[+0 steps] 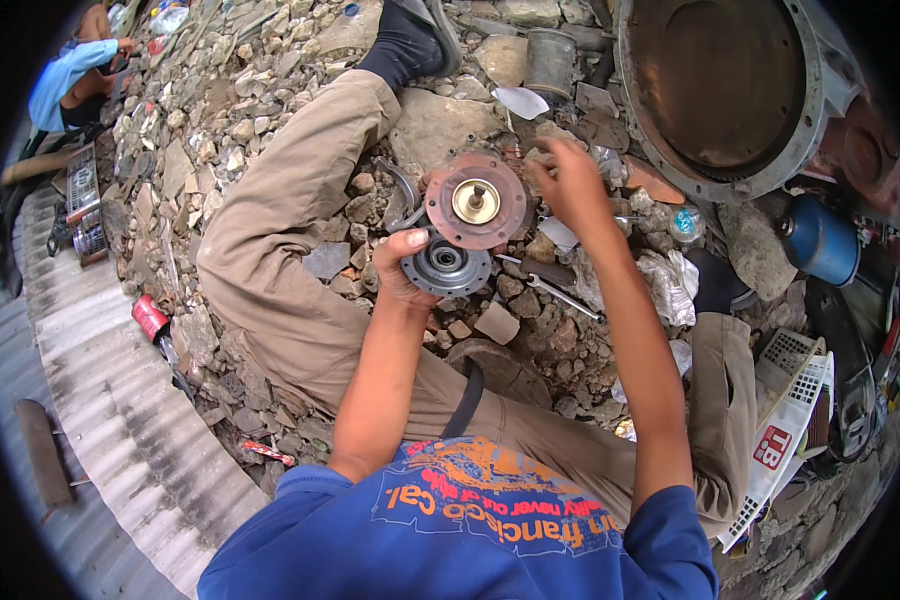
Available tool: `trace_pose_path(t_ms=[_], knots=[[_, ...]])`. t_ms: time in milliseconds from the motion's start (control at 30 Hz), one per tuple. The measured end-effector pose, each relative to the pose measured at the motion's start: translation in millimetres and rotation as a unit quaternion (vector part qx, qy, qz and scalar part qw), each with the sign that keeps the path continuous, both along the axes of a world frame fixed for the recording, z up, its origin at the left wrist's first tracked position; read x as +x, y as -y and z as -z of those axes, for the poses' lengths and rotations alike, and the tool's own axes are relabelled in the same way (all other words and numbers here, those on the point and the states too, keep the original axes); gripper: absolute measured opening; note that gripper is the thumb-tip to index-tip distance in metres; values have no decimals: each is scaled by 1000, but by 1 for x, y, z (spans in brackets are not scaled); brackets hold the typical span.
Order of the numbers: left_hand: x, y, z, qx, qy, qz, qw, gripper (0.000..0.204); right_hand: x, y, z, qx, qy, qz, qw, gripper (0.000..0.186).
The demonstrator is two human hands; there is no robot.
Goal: The person sits on the ground and disassembles a mechanical component, likely a starter motor, using a wrench and a cloth. They remove a bolt, wipe the internal parts, and reassemble the unit.
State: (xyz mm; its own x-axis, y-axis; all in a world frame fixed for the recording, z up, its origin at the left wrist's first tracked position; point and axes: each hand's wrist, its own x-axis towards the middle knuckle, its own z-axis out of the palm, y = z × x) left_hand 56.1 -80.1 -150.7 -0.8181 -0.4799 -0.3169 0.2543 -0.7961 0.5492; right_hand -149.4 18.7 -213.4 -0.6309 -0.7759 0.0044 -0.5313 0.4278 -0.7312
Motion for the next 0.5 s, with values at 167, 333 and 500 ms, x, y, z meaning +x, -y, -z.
trace_pose_path(t_ms=[167, 333, 500], knots=[[-1, 4, 2, 28, -4, 8, 1000, 92, 1, 29, 56, 100, -112, -66, 987, 38], [3, 3, 13, 57, -1, 1, 998, 84, 6, 33, 53, 122, -69, -61, 988, 30], [2, 5, 14, 42, 21, 6, 999, 81, 10, 23, 53, 28, -70, -50, 996, 30]])
